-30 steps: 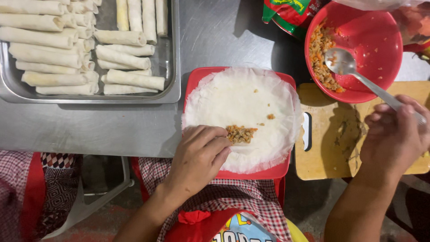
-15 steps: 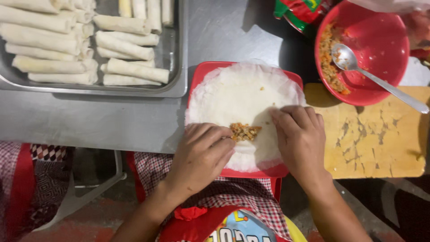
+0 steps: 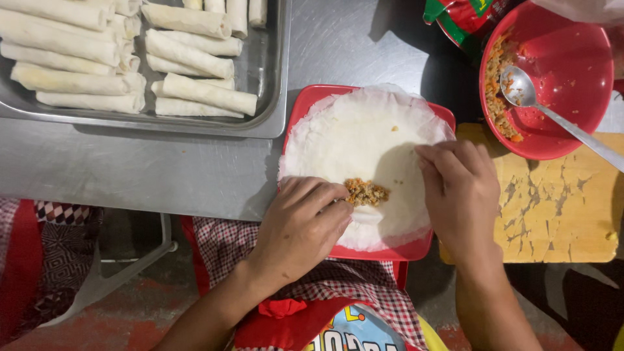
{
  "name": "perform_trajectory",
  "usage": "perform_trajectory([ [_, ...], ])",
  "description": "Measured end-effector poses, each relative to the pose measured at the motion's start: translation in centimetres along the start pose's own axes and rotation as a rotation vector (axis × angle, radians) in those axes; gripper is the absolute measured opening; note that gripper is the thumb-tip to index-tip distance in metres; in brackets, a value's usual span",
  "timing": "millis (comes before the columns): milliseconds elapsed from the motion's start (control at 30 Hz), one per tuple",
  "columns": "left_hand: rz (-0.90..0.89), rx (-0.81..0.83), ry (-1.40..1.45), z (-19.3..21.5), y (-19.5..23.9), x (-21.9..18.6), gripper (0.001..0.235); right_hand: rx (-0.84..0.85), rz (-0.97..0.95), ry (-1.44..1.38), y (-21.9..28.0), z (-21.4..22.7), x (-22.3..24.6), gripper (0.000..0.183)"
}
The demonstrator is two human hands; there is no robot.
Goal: The person prepares spring rolls by placing filling on a wrapper with a spoon and rolling it by hand, repeating the process with multiple wrappers.
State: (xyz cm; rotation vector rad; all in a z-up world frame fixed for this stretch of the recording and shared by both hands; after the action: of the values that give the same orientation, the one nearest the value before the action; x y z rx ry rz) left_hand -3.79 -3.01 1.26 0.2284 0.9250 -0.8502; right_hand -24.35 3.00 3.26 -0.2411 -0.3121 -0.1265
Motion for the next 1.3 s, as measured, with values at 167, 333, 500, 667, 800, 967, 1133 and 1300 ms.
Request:
perform_trajectory([
  [167,0.001,-0.001,0.006,0.2,-0.2,0.0,0.014,0.048,0.019,0.096,-0.7,-0.5,0.3,0.010],
  [333,-0.003,-0.009,0.020,0.3,-0.1,0.1,0.014,0.115,0.035,-0.052,1.1,0.1,0.4,0.010],
  [500,0.000,-0.011,0.019,0.3,-0.2,0.0,0.013,0.115,0.060,-0.032,2.2,-0.6,1.4,0.021],
  [667,0.002,0.003,0.018,0.1,-0.2,0.1,0.013,0.199,0.098,-0.180,1.7,-0.3,3.5,0.032],
  [800,0.032,-0.026,0.031,0.4,-0.1,-0.1,0.014,0.261,0.246,-0.249,-0.2,-0.6,4.7,0.055],
  [967,0.029,0.008,0.026,0.6,0.0,0.0,0.012,0.330,0.346,-0.259,-1.0,-0.7,4.9,0.046],
  [1133,0.016,0.023,0.031,0.2,0.2,0.3,0.013,0.365,0.370,-0.309,-0.8,-1.2,5.0,0.046],
  [1300,0.016,0.018,0.025,0.1,0.1,0.3,0.009,0.226,0.198,-0.214,-1.6,0.2,1.1,0.027],
])
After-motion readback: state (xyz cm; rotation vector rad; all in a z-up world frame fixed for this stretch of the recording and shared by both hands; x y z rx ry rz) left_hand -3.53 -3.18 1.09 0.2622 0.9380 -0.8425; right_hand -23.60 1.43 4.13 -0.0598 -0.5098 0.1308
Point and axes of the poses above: each hand's wrist, its own y-axis away from the middle knuckle, its own z-axis out of the back of the hand, x = y × z, the point moved 5 cm from there along -y, towards the middle knuckle, and after that the axes turned 6 degrees about z, right-handed, at the moved point
